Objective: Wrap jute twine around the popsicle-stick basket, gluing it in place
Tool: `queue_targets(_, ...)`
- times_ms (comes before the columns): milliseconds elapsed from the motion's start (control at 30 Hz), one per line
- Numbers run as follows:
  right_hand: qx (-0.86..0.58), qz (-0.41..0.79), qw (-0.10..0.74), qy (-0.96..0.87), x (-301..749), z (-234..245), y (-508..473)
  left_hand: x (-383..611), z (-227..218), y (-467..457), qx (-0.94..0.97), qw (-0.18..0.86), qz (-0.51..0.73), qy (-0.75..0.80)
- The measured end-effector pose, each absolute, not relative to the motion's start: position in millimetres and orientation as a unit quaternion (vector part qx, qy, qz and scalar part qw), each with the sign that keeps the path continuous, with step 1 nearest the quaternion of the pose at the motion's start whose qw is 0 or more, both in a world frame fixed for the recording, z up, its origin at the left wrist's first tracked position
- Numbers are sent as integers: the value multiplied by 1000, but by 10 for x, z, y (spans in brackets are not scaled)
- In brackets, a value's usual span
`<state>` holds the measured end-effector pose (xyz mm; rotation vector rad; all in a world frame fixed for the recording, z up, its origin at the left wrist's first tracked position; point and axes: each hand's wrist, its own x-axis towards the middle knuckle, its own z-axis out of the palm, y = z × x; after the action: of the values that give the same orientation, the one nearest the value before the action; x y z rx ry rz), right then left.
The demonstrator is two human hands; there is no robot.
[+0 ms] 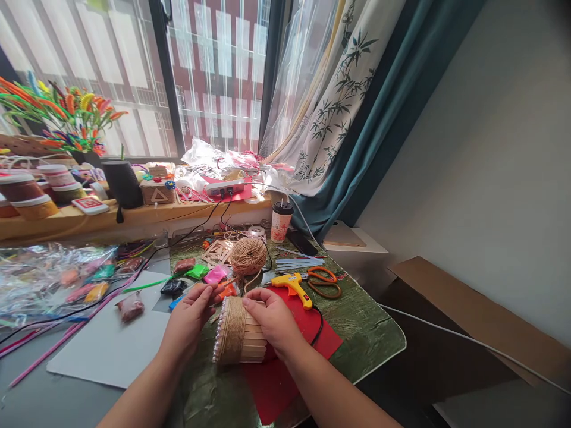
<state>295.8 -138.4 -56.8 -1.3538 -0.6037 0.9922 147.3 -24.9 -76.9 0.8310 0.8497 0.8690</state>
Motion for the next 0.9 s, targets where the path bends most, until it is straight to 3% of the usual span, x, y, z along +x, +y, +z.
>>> queue_targets(267, -600, 429, 622, -262, 2964, -604, -1383, 1481, -724, -244, 345, 788, 372, 349)
queue_targets(500, -599, 429, 623, -263, 2965, -587, -1386, 1470, -741, -242, 345, 761, 404, 373)
queue_targets(767, -596, 429, 628, -259, 2960, -594, -1387, 1435, -744, -263, 453, 707, 367, 400)
queue_targets(900, -601, 424, 624, -263, 2967, -591, -1375, 1436, -730, -297, 539, 680, 283, 409)
